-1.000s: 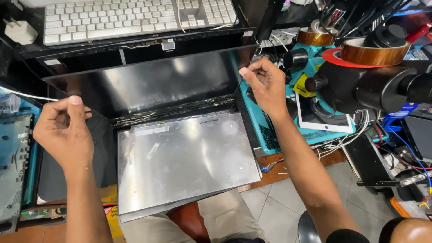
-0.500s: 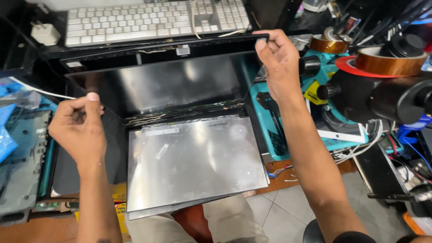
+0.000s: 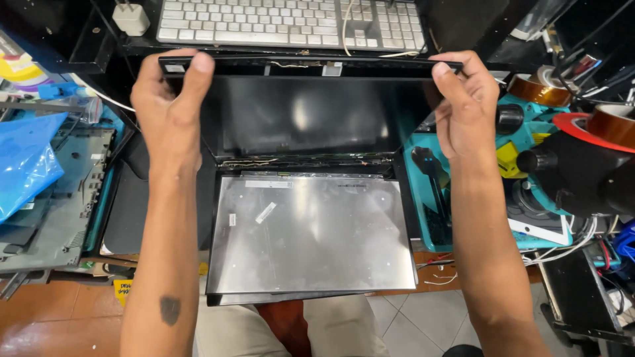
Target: Replacing a laptop screen by unwrapping a new panel, connecting the display cable, and fitting it into the lid frame.
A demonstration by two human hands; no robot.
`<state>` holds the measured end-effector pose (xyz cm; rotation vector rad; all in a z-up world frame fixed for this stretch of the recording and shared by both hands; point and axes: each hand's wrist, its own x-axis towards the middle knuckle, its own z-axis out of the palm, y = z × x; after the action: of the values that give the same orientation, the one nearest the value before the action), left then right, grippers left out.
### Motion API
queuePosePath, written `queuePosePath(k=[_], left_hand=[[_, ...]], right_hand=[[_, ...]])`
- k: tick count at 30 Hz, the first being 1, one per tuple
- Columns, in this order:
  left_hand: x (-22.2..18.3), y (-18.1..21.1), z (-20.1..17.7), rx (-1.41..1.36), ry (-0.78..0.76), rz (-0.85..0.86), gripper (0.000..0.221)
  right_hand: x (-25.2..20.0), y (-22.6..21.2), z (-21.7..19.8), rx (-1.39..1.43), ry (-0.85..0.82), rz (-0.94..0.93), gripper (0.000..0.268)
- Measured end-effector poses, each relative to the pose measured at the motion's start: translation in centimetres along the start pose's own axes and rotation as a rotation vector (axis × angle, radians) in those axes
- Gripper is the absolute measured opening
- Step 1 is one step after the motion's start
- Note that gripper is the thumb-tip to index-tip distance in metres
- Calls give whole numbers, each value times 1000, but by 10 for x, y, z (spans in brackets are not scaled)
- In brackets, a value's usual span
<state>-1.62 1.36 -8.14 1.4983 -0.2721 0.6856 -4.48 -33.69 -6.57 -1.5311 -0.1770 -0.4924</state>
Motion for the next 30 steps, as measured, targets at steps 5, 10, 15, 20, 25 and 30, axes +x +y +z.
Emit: queuePosePath(k=[5,10,15,20,25,30], left_hand=[[10,8,4,-86,-51,-178,24],[13,-4,-2,-42,-86,-196,42],[14,-10,0,-18,-56,-161,40],[13,-10,1,-3,-48,-132,46],[13,-6,0,-6,-86,-128,28],[13,-2,-3,33,-89,-85,25]], right_hand=[[7,8,-1,14,26,70,12],[11,21,-1,59,79,8,29],[16,37,1,133,154,-44,25],[11,29,3,44,122,-76,22],[-12,-30,43,-929,64,-1029,32],[11,-48,90,-966,-385,-945,36]])
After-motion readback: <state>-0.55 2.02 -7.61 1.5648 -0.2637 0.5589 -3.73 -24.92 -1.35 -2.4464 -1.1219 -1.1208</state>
